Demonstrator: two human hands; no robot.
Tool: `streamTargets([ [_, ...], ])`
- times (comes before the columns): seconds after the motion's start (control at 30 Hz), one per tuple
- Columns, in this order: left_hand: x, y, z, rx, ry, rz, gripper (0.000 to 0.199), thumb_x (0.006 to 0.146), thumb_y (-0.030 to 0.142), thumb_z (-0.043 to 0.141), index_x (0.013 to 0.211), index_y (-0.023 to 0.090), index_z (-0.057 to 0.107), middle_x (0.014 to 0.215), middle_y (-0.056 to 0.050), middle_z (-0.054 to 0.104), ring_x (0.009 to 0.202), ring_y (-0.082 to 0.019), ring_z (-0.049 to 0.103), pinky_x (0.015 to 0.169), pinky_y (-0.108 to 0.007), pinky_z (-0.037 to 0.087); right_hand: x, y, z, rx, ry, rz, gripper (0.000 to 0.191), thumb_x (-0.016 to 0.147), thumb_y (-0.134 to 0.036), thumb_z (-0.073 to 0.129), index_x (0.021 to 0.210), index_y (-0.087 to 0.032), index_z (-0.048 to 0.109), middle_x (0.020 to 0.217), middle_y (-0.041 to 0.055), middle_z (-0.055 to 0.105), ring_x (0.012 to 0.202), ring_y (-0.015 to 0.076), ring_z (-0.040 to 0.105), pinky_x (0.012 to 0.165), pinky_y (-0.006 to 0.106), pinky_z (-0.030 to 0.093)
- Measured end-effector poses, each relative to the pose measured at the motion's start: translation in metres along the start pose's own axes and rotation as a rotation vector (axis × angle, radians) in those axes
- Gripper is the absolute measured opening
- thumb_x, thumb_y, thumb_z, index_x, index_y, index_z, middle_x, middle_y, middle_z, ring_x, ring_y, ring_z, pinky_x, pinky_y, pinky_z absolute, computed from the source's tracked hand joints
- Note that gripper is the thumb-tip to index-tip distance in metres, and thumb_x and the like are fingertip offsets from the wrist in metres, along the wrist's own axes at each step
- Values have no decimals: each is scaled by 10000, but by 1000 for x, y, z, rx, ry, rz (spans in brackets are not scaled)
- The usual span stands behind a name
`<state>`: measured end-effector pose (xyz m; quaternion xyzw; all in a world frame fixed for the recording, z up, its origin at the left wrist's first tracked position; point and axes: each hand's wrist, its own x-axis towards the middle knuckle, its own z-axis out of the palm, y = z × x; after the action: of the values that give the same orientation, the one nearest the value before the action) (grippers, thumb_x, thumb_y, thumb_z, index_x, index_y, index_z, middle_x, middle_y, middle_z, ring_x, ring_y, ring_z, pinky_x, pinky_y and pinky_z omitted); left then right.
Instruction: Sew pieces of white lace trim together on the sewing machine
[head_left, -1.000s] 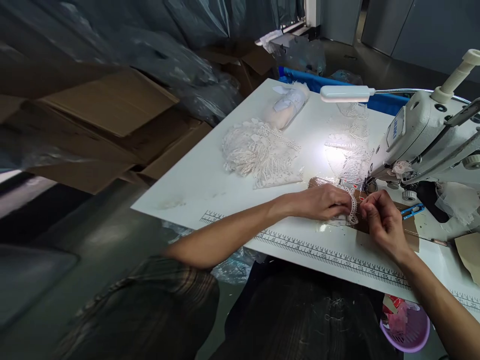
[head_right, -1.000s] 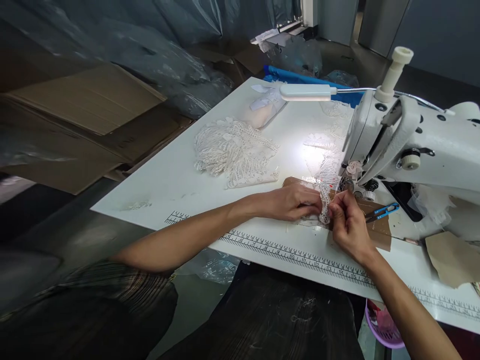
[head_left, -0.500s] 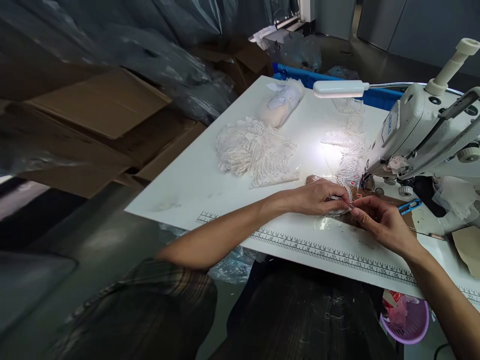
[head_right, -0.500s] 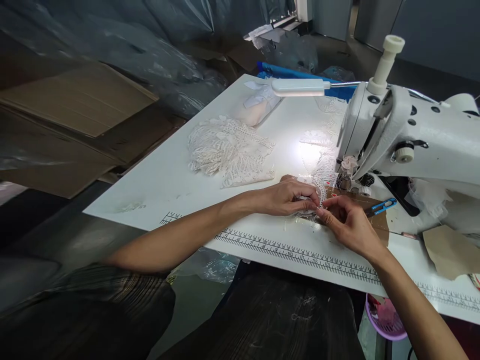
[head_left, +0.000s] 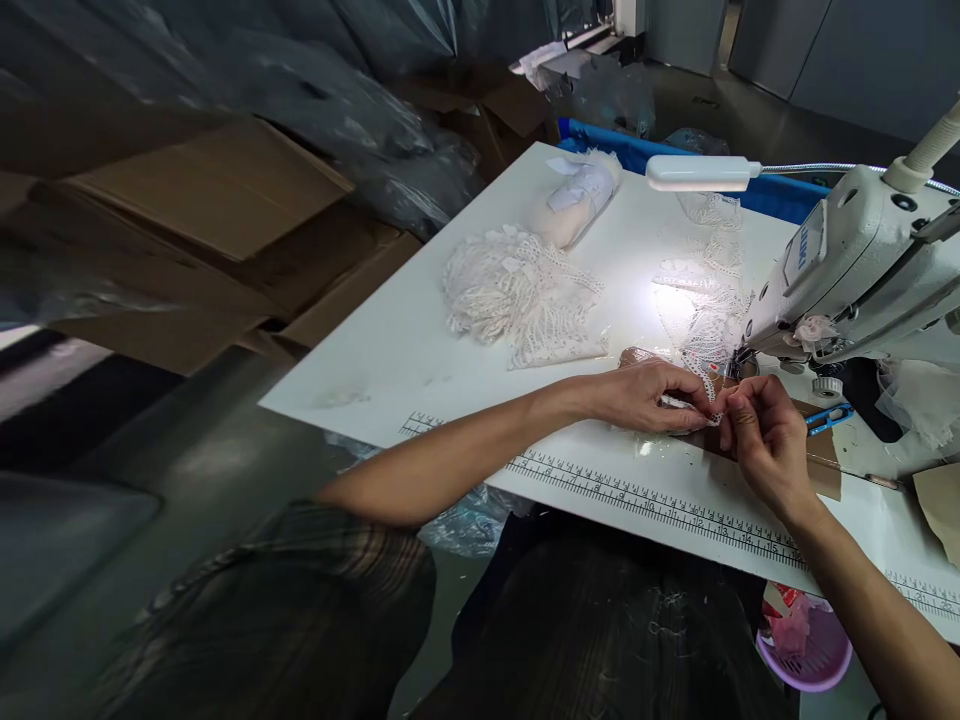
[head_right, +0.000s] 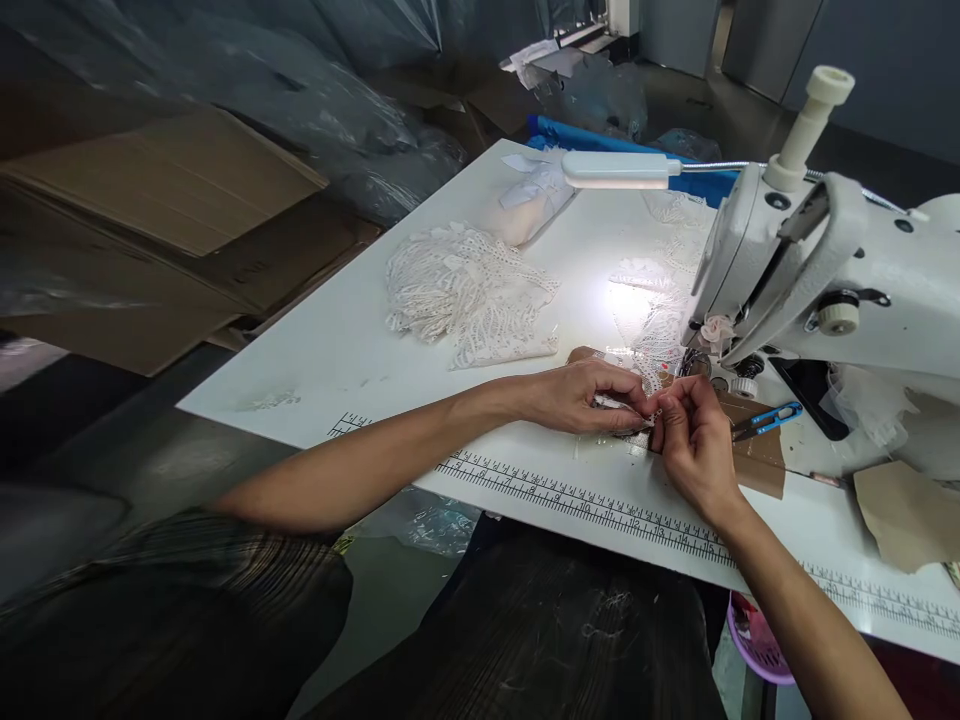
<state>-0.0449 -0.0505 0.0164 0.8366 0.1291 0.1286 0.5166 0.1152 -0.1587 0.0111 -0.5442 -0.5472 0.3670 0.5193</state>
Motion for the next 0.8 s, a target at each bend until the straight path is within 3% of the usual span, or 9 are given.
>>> streamTargets([
  [0.17,0,2,0,-28,-22,-24,111,858,165,625,931,178,708,918,-13,726,857,-103,661,797,-235,515,-2,-1,-4,-6,4,21,293,941,-487,524,805,-241,443,642,-58,479,486,71,428,464,227,404],
  [0.3,0,2,1,-18,-18,-36,99,863,175,617,914,165,702,889,-15,717,825,-96,648,782,-231,503,-1,-6,-22,-107,-118,116,342,902,-572,546,952,-237,500,706,-34,513,569,101,492,502,248,435],
  [0.4,1,0,1,-20,-26,-24,94,861,188,621,904,159,699,880,-18,712,804,-92,637,758,-220,491,0,-9,-34,-231,-243,190,504,796,-614,662,1078,-206,566,758,-4,561,621,118,516,539,265,447],
  [0.5,2,-2,1,-15,-20,-23,95,857,204,626,898,166,702,862,-13,708,784,-87,628,744,-211,479,2,-9,-38,-301,-327,266,526,755,-651,675,1001,-188,632,717,4,578,596,115,478,519,262,406],
  [0.63,1,-2,1,-18,-23,-48,102,853,225,619,882,180,707,843,-5,706,789,-90,629,750,-213,471,4,-2,-36,-308,-313,274,492,787,-683,602,772,-191,600,653,-1,554,557,101,417,493,254,349],
  [0.8,1,-1,2,-40,-16,-17,135,849,261,621,914,177,704,885,-18,707,830,-110,630,776,-237,473,3,-1,-25,-211,-222,184,383,877,-596,540,822,-217,518,638,-24,511,545,108,443,499,257,382],
])
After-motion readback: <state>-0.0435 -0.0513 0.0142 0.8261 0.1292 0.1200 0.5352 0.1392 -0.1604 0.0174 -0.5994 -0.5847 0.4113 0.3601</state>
